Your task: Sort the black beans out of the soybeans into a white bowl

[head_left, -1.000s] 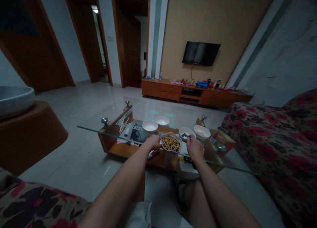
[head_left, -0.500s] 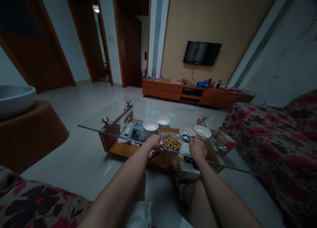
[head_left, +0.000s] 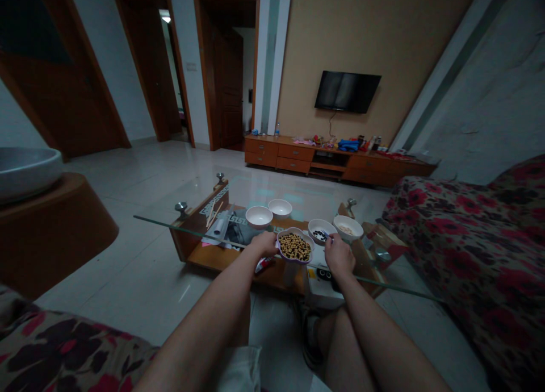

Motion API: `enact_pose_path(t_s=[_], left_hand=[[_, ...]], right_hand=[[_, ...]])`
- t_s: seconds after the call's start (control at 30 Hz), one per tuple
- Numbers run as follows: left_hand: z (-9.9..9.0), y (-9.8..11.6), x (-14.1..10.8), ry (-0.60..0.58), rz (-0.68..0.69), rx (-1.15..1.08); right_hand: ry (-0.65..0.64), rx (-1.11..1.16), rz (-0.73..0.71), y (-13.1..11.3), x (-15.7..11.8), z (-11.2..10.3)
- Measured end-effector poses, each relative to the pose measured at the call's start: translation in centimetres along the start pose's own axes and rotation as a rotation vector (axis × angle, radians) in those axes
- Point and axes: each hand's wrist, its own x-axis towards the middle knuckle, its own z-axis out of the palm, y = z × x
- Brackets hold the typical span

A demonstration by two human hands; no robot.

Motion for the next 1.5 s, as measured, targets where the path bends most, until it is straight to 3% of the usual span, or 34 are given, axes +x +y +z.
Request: enact_pose_path(t_s=[0.23,0.6,1.17,1.5], left_hand=[[-0.1,0.1,-0.1,0.004,-0.006,-0.008],[0.2,-0.1,0.1,0.01,0.004,-0.002],[0.5,-0.3,0.4,0.022,0.012,-0.017],[0.3,0.0,0.2,0.011,0.009,-0.006]], right_hand=[[0.013,0.028,-0.042,-0.5,-0.1,0.1],[-0.004,0.074,-0.308,-0.8,-0.2,1.2],[-0.121,0.058,-0.318,-1.3,-0.6,0.8],[-0.132,-0.015,-0.272,-2.5,-0.7,1.7]])
